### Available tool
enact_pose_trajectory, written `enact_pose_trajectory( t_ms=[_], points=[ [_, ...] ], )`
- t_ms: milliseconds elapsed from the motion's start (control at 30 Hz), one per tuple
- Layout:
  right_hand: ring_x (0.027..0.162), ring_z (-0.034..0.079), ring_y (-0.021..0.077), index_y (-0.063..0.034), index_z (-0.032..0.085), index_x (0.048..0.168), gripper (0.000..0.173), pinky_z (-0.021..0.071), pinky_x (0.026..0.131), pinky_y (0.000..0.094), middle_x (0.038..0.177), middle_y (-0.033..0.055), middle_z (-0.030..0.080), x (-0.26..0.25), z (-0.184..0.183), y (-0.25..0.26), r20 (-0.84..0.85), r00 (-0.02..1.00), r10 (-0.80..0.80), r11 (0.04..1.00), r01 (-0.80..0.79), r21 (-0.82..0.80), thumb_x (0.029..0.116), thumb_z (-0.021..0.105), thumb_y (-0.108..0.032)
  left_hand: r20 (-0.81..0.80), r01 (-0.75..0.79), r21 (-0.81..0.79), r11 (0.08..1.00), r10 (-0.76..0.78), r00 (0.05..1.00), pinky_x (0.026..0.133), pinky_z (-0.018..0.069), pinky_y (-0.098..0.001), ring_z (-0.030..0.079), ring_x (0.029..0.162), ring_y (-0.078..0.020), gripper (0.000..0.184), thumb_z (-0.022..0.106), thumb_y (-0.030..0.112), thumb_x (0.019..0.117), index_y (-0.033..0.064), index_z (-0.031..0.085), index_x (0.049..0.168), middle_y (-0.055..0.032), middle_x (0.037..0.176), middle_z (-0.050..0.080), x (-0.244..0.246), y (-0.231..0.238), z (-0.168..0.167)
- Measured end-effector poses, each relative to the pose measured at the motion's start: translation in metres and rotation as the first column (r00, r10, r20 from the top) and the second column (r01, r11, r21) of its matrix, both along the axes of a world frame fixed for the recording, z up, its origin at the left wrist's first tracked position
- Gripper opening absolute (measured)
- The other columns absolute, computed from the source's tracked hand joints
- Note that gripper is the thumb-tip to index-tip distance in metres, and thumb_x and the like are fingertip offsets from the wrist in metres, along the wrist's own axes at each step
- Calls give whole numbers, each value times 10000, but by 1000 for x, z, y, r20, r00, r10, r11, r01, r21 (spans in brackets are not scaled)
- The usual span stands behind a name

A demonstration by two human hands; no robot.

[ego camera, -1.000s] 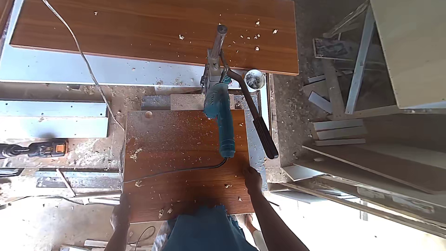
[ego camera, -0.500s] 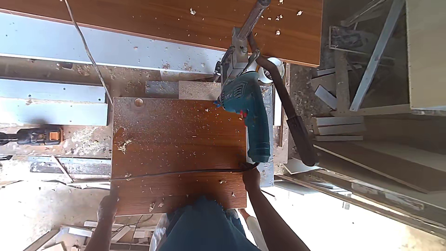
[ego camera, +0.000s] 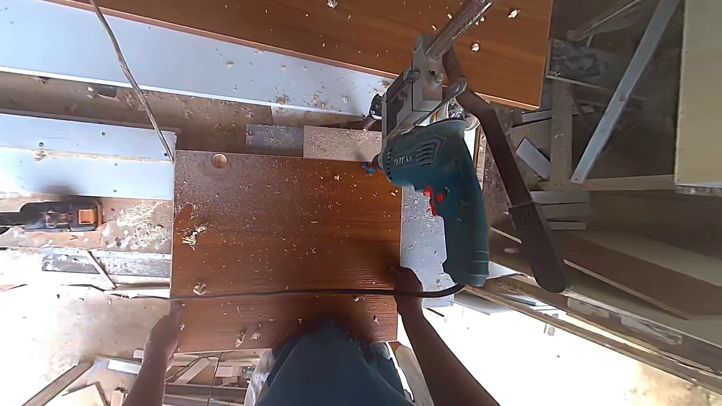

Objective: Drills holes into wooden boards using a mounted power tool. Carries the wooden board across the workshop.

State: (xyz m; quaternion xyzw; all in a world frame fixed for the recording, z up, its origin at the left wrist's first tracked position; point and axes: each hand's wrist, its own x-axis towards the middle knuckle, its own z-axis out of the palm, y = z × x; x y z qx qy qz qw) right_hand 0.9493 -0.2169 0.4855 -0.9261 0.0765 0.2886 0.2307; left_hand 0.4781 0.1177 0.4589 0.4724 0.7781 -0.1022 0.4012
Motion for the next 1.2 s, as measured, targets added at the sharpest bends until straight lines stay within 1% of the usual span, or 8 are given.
enact_pose_trajectory(
  t_ms=[200, 400, 633, 733, 867, 933, 1067, 1200],
  points=[
    [1053, 681, 263, -10, 725, 1120, 257, 505, 983, 491, 1085, 159, 733, -5, 5, 11, 4, 999, -39, 998, 38, 44, 991, 690, -230, 9, -22, -3, 1000, 22, 1000, 968, 456, -668, 624, 1164, -405, 798, 400, 730, 988, 12, 653, 1227, -263, 1210, 662, -3, 5, -1],
    [1023, 681, 281, -18, 716, 1131, 267, 506, 944, 533, 1050, 165, 730, -4, 8, 13, -32, 998, -55, 998, 56, 20, 997, 679, -245, 75, -62, 0, 998, 61, 995, 941, 482, -632, 635, 1123, -373, 738, 447, 681, 1000, 6, 644, 1224, -249, 1191, 663, -2, 4, 0],
    [1065, 672, 282, -12, 719, 1123, 265, 502, 977, 531, 1092, 166, 724, -1, 11, 12, -63, 998, -21, 999, 22, 26, 998, 681, -243, 76, -69, -32, 997, 71, 995, 934, 500, -616, 650, 1107, -357, 776, 434, 716, 984, 17, 632, 1256, -242, 1188, 671, -6, 7, 3],
    [1030, 673, 283, 15, 711, 1103, 251, 514, 952, 511, 1057, 180, 720, -1, 12, 13, -61, 997, -38, 998, 41, 51, 983, 702, -205, 79, -65, -32, 997, 67, 995, 934, 501, -598, 651, 1092, -344, 757, 437, 690, 996, 1, 628, 1245, -246, 1172, 669, -6, 8, 4],
    [1038, 665, 292, 60, 700, 1092, 223, 506, 964, 490, 1071, 209, 710, -1, 17, 16, -61, 997, -42, 996, 47, 82, 978, 696, -132, 109, -91, -49, 995, 96, 989, 928, 523, -529, 658, 1052, -270, 725, 450, 654, 1009, -10, 604, 1255, -214, 1166, 666, -7, 9, 5],
    [984, 664, 282, 66, 697, 1047, 208, 517, 923, 478, 1019, 203, 705, -1, 16, 16, -32, 998, -49, 995, 51, 88, 959, 721, -120, 120, -115, -55, 992, 121, 985, 917, 530, -504, 654, 1034, -239, 683, 456, 615, 1024, -13, 591, 1256, -196, 1160, 659, -5, 9, 5],
    [971, 658, 277, 64, 690, 1044, 214, 518, 906, 472, 1009, 201, 696, 0, 15, 15, -62, 995, -82, 994, 86, 63, 953, 730, -125, 128, -126, -82, 989, 136, 982, 916, 539, -503, 661, 1048, -245, 657, 473, 598, 1026, 0, 594, 1271, -189, 1174, 666, -11, 10, 4],
    [906, 650, 226, 55, 671, 1028, 186, 531, 856, 425, 961, 170, 687, -5, 11, 15, -44, 986, -163, 978, 167, 127, 948, 730, -103, 118, -115, -83, 990, 124, 985, 905, 544, -501, 663, 1038, -242, 709, 467, 650, 1004, 10, 587, 1283, -178, 1160, 669, -14, 9, 1]
  ],
)
